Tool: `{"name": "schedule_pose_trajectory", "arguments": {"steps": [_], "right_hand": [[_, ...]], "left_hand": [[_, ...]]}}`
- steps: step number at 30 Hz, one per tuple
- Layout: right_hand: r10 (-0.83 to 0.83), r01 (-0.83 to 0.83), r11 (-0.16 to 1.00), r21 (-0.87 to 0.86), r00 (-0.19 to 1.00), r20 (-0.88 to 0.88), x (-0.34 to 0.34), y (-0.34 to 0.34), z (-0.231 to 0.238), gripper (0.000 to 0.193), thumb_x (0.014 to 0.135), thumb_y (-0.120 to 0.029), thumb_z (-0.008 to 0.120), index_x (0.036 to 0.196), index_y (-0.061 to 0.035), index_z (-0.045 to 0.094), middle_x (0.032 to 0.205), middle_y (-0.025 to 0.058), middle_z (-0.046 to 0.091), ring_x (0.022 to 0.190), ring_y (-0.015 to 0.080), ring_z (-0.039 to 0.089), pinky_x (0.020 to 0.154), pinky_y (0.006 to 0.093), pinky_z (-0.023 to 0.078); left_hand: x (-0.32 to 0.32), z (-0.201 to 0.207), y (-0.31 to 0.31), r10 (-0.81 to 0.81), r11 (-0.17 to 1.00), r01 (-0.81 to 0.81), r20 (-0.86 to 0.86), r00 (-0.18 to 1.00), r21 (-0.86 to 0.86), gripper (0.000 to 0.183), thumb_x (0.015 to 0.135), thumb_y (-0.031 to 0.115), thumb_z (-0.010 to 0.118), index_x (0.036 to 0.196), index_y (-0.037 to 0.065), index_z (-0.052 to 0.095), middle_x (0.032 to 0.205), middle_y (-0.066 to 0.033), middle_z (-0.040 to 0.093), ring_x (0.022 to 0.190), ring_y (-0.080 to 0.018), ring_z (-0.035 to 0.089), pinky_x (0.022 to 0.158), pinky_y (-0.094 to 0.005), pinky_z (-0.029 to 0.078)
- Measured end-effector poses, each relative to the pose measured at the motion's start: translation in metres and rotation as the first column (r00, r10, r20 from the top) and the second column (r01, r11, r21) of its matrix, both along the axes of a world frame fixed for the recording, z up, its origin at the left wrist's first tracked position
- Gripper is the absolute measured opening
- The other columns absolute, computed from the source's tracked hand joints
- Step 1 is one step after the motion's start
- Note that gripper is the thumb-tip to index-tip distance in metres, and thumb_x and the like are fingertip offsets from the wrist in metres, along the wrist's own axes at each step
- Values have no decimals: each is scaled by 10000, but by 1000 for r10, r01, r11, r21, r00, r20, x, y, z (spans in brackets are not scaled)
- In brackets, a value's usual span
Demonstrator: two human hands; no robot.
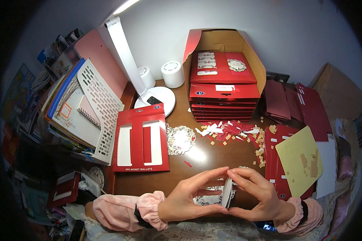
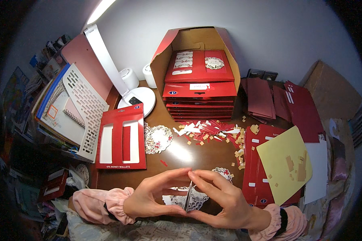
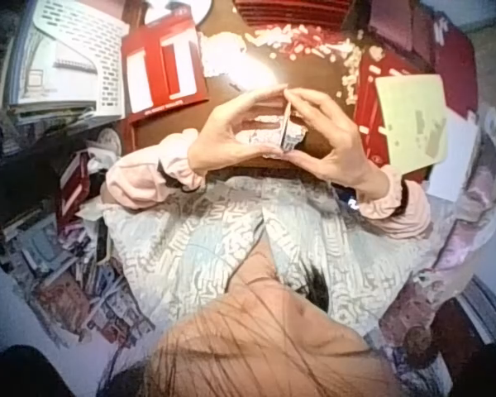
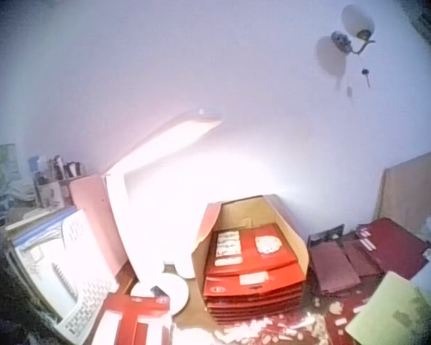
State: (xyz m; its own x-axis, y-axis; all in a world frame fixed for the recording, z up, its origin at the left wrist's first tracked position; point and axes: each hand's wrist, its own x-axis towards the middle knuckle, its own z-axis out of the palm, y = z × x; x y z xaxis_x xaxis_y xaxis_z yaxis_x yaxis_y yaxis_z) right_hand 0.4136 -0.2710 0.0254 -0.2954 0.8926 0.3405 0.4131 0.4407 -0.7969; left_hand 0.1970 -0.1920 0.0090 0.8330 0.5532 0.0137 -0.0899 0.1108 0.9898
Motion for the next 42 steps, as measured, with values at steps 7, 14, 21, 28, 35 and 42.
{"name": "schedule_pose_trajectory", "arguments": {"steps": [7,14,21,28,35,42], "right_hand": [[43,-49,997,-60,995,-88,3,0,2,771,737,-138,833,1377,78,460,1330,241,497,1157,298,588,923,339,542],[30,-39,997,-65,991,-129,-2,-1,3,760,737,-137,824,1377,64,466,1330,240,497,1174,298,579,930,351,539],[-9,1,998,-68,994,-113,-5,0,2,748,729,-132,827,1368,49,481,1324,219,504,1161,283,589,917,347,558],[-14,8,999,-52,994,-104,-7,0,3,750,721,-137,830,1357,57,483,1315,227,504,1158,289,595,923,349,552],[-8,4,999,-37,994,-106,-6,0,0,730,718,-133,828,1340,55,496,1307,223,507,1149,288,599,919,350,553],[17,-20,999,-28,993,-116,-4,1,1,702,724,-128,820,1327,56,512,1282,219,524,1117,287,614,893,348,562]], "left_hand": [[-5,2,1,-31,997,32,9,999,-72,817,792,50,798,1463,-6,336,1458,-143,420,1287,-251,500,1020,-376,513],[-2,2,1,-20,994,21,10,1000,-105,830,787,45,801,1465,-3,324,1471,-133,398,1286,-255,501,1024,-383,512],[-2,-2,0,-2,994,3,9,1000,-111,836,774,58,814,1454,-5,331,1461,-136,406,1289,-263,500,1025,-400,512],[-2,1,-1,-1,994,0,-11,1000,-105,841,770,54,816,1455,-1,331,1463,-136,404,1289,-264,500,1026,-398,511],[-2,0,-2,3,997,-5,-17,1000,-79,836,770,54,816,1451,0,334,1474,-127,393,1290,-271,501,1022,-397,515],[-2,3,-4,9,998,-9,-10,1000,-67,824,778,51,808,1450,4,333,1481,-127,383,1286,-269,503,1024,-389,515]]}}
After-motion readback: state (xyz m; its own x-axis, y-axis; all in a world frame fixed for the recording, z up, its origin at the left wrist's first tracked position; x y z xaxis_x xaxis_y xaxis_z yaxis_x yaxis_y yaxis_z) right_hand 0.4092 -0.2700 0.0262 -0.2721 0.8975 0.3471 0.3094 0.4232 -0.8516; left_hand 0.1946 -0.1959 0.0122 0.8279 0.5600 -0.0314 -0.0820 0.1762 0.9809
